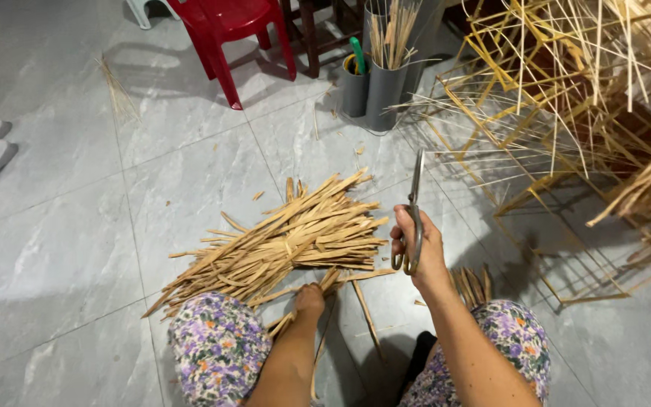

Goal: The person retrieves a bundle of dried sticks, carries it to a work area, and sits on a small stool. Using shears, the person repeatedly cuts the sticks into shorter lengths, placing the cut pieces on the floor.

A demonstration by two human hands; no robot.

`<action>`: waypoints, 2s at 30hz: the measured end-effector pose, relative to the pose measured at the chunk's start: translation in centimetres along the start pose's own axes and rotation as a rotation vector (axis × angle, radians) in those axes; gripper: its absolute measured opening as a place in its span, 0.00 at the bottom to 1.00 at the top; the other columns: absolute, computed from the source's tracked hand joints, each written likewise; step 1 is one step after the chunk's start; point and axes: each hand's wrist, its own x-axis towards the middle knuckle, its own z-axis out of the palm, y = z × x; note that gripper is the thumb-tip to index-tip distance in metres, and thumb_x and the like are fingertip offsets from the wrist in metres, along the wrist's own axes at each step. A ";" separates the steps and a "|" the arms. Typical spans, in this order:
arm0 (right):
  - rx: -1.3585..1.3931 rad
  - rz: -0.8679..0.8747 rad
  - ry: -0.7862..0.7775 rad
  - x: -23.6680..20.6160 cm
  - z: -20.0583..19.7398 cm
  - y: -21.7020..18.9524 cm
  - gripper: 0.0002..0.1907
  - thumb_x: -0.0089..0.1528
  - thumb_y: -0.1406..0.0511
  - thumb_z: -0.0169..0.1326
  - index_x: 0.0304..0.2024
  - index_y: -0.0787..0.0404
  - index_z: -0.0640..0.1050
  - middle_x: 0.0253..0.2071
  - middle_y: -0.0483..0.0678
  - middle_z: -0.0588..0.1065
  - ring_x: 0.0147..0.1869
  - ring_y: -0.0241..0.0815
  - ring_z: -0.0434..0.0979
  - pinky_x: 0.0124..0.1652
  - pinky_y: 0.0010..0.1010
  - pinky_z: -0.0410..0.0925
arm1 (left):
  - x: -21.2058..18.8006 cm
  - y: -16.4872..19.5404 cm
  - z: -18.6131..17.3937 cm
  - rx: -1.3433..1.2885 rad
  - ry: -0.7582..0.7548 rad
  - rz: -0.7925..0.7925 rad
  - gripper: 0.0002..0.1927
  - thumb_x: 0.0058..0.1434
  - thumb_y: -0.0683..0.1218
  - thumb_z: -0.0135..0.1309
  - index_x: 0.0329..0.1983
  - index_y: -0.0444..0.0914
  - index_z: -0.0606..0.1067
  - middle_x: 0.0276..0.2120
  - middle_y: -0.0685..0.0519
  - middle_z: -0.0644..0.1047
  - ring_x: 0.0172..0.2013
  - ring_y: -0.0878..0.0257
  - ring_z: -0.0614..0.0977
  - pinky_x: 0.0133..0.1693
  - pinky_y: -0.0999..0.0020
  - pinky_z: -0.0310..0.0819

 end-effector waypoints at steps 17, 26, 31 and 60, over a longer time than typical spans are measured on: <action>-0.101 -0.031 0.029 -1.1 -0.5 -0.4 0.20 0.65 0.54 0.55 0.52 0.61 0.77 0.26 0.44 0.71 0.24 0.32 0.68 0.23 0.24 0.62 | 0.1 -0.7 1.4 0.185 -0.004 0.133 0.13 0.66 0.46 0.42 0.41 0.41 0.78 0.42 0.43 0.82 0.46 0.49 0.84 0.49 0.54 0.78; 0.051 -0.111 0.000 0.2 -0.5 -1.4 0.21 0.66 0.55 0.55 0.54 0.63 0.75 0.28 0.44 0.71 0.25 0.32 0.70 0.25 0.23 0.64 | 2.6 5.4 -0.9 -0.392 0.083 0.092 0.18 0.54 0.49 0.62 0.46 0.38 0.78 0.41 0.38 0.81 0.44 0.40 0.82 0.45 0.46 0.76; 0.041 -0.273 -0.002 -0.2 -0.9 -2.2 0.21 0.65 0.63 0.58 0.58 0.65 0.72 0.31 0.44 0.73 0.27 0.32 0.71 0.26 0.23 0.66 | 1.4 7.5 -7.3 -0.827 0.088 0.201 0.20 0.56 0.56 0.67 0.37 0.34 0.84 0.27 0.44 0.84 0.26 0.56 0.85 0.30 0.60 0.78; -0.305 -0.397 -0.168 -4.1 2.8 -2.4 0.32 0.63 0.63 0.68 0.65 0.62 0.68 0.46 0.45 0.76 0.49 0.33 0.76 0.51 0.25 0.71 | -5.4 7.1 -13.0 -1.706 -0.168 0.422 0.14 0.59 0.40 0.67 0.48 0.36 0.80 0.41 0.53 0.83 0.41 0.65 0.83 0.45 0.69 0.80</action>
